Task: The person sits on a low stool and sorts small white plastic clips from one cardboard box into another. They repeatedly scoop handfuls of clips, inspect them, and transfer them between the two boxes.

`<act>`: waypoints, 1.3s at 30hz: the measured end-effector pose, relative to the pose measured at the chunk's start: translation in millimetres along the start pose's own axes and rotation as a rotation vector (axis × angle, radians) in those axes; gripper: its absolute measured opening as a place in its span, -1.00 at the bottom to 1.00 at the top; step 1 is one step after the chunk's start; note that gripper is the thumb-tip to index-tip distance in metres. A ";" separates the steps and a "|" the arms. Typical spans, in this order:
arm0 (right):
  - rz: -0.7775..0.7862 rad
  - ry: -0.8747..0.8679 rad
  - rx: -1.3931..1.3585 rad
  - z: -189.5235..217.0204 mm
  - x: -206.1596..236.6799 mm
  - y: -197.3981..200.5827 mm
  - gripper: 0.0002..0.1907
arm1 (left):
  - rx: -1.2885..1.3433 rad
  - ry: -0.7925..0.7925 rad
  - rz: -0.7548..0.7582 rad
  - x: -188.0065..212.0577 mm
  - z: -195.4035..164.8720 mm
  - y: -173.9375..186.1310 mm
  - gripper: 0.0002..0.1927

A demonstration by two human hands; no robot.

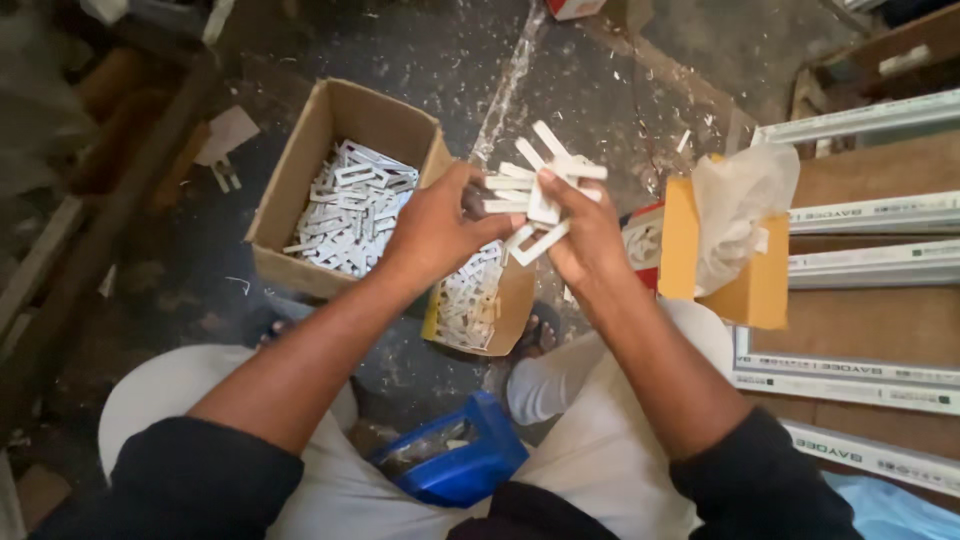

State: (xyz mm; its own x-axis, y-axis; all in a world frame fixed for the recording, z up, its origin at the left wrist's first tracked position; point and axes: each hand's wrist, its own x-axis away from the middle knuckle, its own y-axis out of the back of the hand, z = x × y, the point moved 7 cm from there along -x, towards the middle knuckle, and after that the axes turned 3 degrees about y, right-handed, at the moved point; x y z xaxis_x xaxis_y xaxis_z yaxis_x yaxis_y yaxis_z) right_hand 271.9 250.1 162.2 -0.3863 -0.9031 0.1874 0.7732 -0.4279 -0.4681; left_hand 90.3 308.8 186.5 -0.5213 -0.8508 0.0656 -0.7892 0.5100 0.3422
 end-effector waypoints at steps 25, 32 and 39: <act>-0.072 0.004 -0.302 -14.5 28.9 31.9 -0.68 | 0.453 0.208 0.673 -2.6 22.5 -57.9 -0.68; -0.112 0.017 -0.316 -18.5 28.9 39.7 -0.71 | 0.478 0.148 0.673 3.6 24.2 -52.2 -0.61; -0.112 0.030 -0.310 -12.0 26.0 42.3 -0.71 | 0.276 0.116 0.640 -2.8 19.0 -29.3 -0.69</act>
State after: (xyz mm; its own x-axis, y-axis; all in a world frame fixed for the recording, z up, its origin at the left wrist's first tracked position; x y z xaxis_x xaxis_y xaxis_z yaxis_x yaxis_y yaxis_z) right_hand 288.5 209.0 136.8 -0.4785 -0.8476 0.2295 0.5368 -0.4892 -0.6874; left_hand 108.8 298.6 158.5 -0.8849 -0.3728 0.2793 -0.4003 0.9152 -0.0465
